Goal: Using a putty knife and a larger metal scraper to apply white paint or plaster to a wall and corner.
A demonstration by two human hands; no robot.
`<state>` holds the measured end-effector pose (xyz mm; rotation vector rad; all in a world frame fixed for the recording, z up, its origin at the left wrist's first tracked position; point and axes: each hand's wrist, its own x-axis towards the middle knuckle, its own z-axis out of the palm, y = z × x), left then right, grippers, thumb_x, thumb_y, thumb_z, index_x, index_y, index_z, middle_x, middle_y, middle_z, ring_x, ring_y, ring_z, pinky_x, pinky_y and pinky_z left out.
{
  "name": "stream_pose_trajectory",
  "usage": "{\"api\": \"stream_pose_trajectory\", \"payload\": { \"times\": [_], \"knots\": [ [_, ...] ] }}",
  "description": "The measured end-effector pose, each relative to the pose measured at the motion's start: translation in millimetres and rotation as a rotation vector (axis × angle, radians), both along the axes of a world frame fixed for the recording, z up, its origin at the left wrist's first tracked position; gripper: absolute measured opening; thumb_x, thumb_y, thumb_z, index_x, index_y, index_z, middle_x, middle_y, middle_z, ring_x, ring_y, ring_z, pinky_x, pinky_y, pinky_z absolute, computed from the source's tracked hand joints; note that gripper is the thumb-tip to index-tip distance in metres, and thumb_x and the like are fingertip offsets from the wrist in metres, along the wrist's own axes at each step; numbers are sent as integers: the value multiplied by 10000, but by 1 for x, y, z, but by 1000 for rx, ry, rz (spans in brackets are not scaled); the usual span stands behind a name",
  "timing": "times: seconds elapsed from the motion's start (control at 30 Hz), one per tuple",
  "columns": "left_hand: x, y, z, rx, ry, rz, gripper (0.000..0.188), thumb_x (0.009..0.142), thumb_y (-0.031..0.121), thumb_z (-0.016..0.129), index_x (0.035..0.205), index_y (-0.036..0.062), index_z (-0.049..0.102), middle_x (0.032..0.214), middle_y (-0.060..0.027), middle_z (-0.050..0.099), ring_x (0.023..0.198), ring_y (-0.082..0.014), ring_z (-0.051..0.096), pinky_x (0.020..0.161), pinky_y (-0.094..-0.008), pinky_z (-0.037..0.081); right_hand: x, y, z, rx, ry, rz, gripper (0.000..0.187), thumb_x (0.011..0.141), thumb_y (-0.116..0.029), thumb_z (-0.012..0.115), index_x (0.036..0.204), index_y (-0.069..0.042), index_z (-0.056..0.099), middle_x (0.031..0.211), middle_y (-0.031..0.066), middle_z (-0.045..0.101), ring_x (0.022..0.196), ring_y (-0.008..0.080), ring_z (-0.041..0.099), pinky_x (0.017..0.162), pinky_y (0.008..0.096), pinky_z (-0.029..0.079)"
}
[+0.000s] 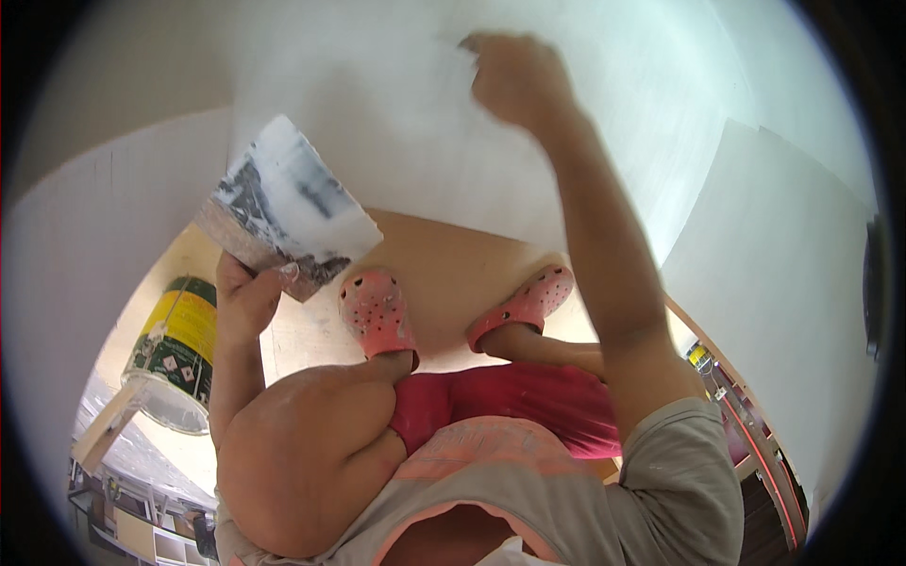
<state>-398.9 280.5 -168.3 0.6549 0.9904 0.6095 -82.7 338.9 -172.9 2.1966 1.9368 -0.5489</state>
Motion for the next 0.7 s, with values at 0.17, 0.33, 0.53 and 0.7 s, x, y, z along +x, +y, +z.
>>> {"api": "stream_pose_trajectory", "payload": {
  "times": [0.17, 0.33, 0.53, 0.7],
  "knots": [
    [2, -8, 0, 45, -119, -13, 532, 650, -93, 504, 1163, -28, 381, 1091, -135, 519, 987, -231, 530, 849, -334, 420, -78, -119, 2, -63, 178, 116, 175, 732, -136, 501, 869, -82, 596, 873, 105, 612, 812, 273, 582, 689, 390, 464],
    [4, -11, 14, -14, -200, 152, 519, 663, -66, 492, 1167, -17, 378, 1074, -134, 515, 981, -241, 530, 841, -349, 431, -73, -132, 38, -65, 396, 109, 229, 748, -164, 543, 937, -45, 595, 890, 127, 605, 856, 251, 576, 735, 374, 466],
    [36, -18, 14, -243, -468, 152, 516, 664, -59, 468, 1168, 1, 382, 1051, -128, 517, 955, -223, 536, 820, -365, 446, -72, -116, 88, 620, 983, 306, 333, 680, -38, 591, 1013, -50, 592, 1054, 84, 573, 1047, 291, 498, 870, 363, 430],
    [32, -6, 23, -169, -429, 52, 539, 651, -88, 455, 1175, 10, 378, 1025, -121, 536, 921, -221, 550, 800, -354, 455, -63, -122, 73, 586, 672, 333, 347, 672, 19, 554, 1011, -51, 584, 1054, 80, 571, 1060, 269, 491, 904, 384, 410]
  ]
}}
